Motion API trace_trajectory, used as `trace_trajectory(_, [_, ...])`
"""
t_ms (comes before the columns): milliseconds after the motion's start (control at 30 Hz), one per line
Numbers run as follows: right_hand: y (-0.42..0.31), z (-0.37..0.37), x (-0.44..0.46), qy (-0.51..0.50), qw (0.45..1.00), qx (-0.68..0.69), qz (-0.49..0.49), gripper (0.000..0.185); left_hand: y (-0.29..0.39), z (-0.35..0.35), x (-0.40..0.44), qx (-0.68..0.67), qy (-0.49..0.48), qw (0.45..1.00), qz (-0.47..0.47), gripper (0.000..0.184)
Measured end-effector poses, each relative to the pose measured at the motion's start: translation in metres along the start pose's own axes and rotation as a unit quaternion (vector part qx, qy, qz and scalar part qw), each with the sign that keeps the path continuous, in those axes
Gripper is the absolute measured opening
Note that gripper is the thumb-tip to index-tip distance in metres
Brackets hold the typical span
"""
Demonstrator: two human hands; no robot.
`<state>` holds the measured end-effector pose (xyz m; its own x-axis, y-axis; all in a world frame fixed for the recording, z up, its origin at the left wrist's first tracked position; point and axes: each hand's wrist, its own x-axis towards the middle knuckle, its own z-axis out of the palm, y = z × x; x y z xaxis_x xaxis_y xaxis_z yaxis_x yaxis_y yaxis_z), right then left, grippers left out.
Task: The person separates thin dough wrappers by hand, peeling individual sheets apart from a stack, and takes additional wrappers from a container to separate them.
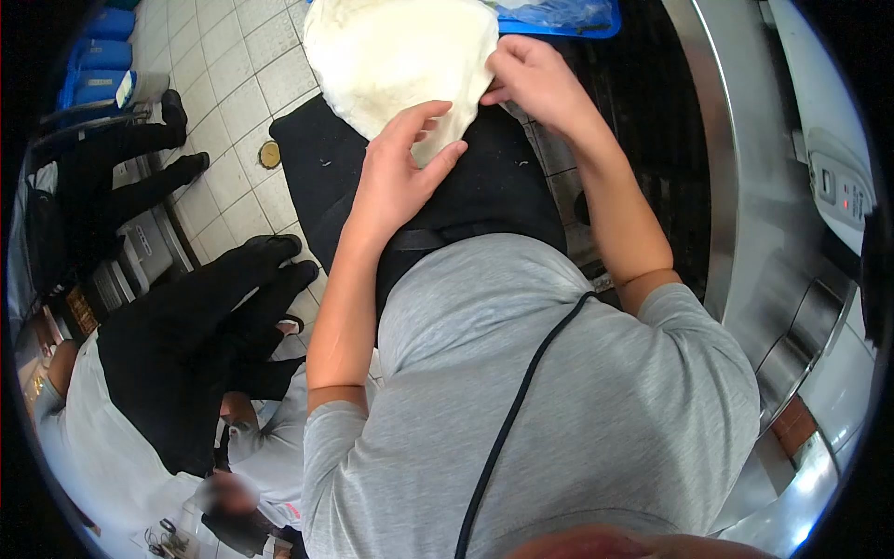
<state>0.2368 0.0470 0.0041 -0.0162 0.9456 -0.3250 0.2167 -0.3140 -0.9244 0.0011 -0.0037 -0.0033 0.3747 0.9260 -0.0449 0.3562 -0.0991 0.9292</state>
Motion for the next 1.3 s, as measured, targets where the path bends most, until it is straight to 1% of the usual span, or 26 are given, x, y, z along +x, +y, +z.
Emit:
trace_trajectory(33, [0.000,-0.005,0.003,0.005,1.000,0.019,0.016,0.029,-0.001,-0.001,0.000,0.000,0.000,1.000,0.001,0.045])
trace_trajectory(67, [0.004,-0.009,0.006,0.006,0.996,0.082,0.018,0.024,-0.002,-0.002,-0.001,0.073,0.008,0.996,0.042,0.047])
trace_trajectory(100, [0.005,-0.011,0.005,0.006,0.997,0.081,0.018,0.024,-0.002,-0.005,-0.004,0.144,0.016,0.986,0.083,0.049])
trace_trajectory(133, [0.006,-0.014,0.004,0.003,0.990,0.138,0.019,0.023,-0.003,-0.005,-0.006,0.144,0.017,0.986,0.083,0.049])
trace_trajectory(200, [0.016,-0.017,0.006,-0.005,0.973,0.228,0.019,0.020,-0.004,-0.004,-0.010,0.198,0.004,0.974,0.106,0.052])
trace_trajectory(233, [0.022,-0.016,0.005,-0.004,0.973,0.228,0.019,0.020,-0.007,-0.003,-0.012,0.197,0.003,0.974,0.107,0.052])
trace_trajectory(267, [0.026,-0.013,0.004,0.003,0.968,0.249,0.015,0.023,-0.010,-0.004,-0.015,0.208,0.013,0.971,0.116,0.047])
trace_trajectory(300, [0.020,-0.010,0.001,0.010,0.963,0.269,0.010,0.026,-0.007,-0.006,-0.016,0.218,0.024,0.968,0.125,0.042])
trace_trajectory(333, [0.015,-0.009,-0.002,0.011,0.963,0.269,0.011,0.026,-0.006,-0.007,-0.016,0.218,0.024,0.968,0.126,0.042])
trace_trajectory(400, [0.007,-0.007,-0.010,0.004,0.967,0.253,0.031,0.040,-0.004,-0.006,-0.013,0.136,0.067,0.985,0.083,0.030])
trace_trajectory(433, [0.003,-0.006,-0.013,0.004,0.967,0.253,0.031,0.040,-0.003,-0.005,-0.012,0.137,0.067,0.985,0.083,0.030])
trace_trajectory(500, [-0.005,-0.001,-0.021,-0.081,0.979,0.175,0.060,0.050,0.004,-0.004,-0.009,0.111,0.139,0.982,0.056,0.022])
trace_trajectory(533, [-0.005,0.005,-0.025,-0.099,0.989,0.105,0.027,0.057,0.006,-0.005,-0.008,0.122,0.142,0.981,0.046,0.023])
trace_trajectory(567, [-0.008,0.009,-0.028,-0.129,0.988,0.088,0.004,0.051,0.011,-0.006,-0.006,0.121,0.141,0.982,0.046,0.023])
trace_trajectory(633, [-0.003,0.016,-0.027,-0.157,0.985,0.063,-0.028,0.044,0.018,-0.001,-0.004,0.008,0.151,0.988,-0.018,0.021])
trace_trajectory(667, [-0.002,0.018,-0.027,-0.157,0.985,0.064,-0.028,0.044,0.017,0.000,-0.004,0.009,0.150,0.988,-0.018,0.021])
trace_trajectory(733, [-0.007,0.021,-0.029,-0.128,0.987,0.084,-0.055,0.041,0.014,0.001,-0.003,-0.069,0.120,0.990,-0.019,0.024])
trace_trajectory(767, [-0.009,0.021,-0.030,-0.128,0.987,0.084,-0.055,0.041,0.015,0.000,-0.004,-0.069,0.120,0.990,-0.019,0.024])
trace_trajectory(833, [-0.010,0.018,-0.031,-0.135,0.985,0.093,-0.062,0.042,0.017,-0.002,-0.006,-0.119,0.076,0.989,-0.041,0.026])
trace_trajectory(967, [-0.011,0.016,-0.033,-0.141,0.984,0.086,-0.074,0.046,0.012,-0.007,-0.005,-0.142,0.066,0.987,-0.044,0.025])
trace_trajectory(1067, [-0.007,0.016,-0.033,-0.145,0.983,0.078,-0.083,0.048,0.011,-0.010,-0.004,-0.147,0.066,0.985,-0.060,0.022])
trace_trajectory(1133, [-0.006,0.017,-0.032,-0.157,0.979,0.109,-0.070,0.051,0.012,-0.010,-0.004,-0.186,0.041,0.980,-0.058,0.028])
trace_trajectory(1300, [-0.003,0.018,-0.031,-0.178,0.976,0.108,-0.071,0.055,0.015,-0.011,-0.002,-0.244,0.049,0.966,-0.071,0.026])
